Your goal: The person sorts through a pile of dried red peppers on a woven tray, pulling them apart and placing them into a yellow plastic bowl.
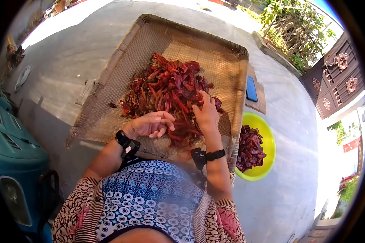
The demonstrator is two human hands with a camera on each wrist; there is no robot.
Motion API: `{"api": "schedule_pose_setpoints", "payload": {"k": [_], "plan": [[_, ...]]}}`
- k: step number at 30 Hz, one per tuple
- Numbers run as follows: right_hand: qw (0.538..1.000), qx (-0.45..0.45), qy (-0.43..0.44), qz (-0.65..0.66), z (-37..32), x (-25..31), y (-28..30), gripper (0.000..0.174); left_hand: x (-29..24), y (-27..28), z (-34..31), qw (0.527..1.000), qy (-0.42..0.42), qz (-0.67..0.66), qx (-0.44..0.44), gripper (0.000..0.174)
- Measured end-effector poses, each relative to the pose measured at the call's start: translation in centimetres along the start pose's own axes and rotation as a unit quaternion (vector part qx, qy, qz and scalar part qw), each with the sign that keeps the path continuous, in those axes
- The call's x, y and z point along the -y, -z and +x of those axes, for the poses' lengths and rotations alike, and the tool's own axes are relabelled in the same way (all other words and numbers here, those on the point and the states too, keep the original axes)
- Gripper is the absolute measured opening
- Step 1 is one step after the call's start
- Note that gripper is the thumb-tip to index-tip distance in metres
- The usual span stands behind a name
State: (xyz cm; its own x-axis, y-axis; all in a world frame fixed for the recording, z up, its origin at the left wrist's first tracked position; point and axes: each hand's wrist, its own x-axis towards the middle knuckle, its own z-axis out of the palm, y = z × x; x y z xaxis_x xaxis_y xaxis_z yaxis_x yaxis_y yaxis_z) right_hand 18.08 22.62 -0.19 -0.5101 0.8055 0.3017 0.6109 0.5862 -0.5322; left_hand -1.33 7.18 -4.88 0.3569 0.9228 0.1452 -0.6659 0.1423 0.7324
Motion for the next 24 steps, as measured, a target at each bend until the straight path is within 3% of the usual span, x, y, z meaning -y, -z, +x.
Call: {"api": "schedule_pose_setpoints", "payload": {"k": [2,6,10,14,18,24], "plan": [[0.998,-0.026,0.035,-0.046,1.1,-1.2,-1.8,0.032,0.0,0.0,-0.1,1.000,0.004,-0.003,0.003,0.046],[0.995,-0.081,-0.030,0.045,0.8,-1.8,-1.3,0.022,0.2,0.6,0.1,1.000,0.008,-0.003,0.008,0.046],[0.919,-0.103,-0.104,0.365,-2.5,-0.3,1.1,0.023,0.1,0.1,0.1,0.999,0.005,-0.006,-0.031,0.049],[0.924,-0.076,-0.090,0.364,-5.5,0.7,2.0,0.021,-0.1,-0.1,0.2,0.998,-0.017,0.004,-0.067,0.060],[0.911,0.010,-0.069,0.406,-6.9,1.8,1.2,0.021,-0.1,-0.6,0.2,0.995,-0.006,0.018,-0.098,0.052],[0.862,0.047,-0.081,0.498,-7.1,1.8,0.4,0.021,0.7,1.1,0.4,0.994,0.026,0.026,-0.099,0.027]]}}
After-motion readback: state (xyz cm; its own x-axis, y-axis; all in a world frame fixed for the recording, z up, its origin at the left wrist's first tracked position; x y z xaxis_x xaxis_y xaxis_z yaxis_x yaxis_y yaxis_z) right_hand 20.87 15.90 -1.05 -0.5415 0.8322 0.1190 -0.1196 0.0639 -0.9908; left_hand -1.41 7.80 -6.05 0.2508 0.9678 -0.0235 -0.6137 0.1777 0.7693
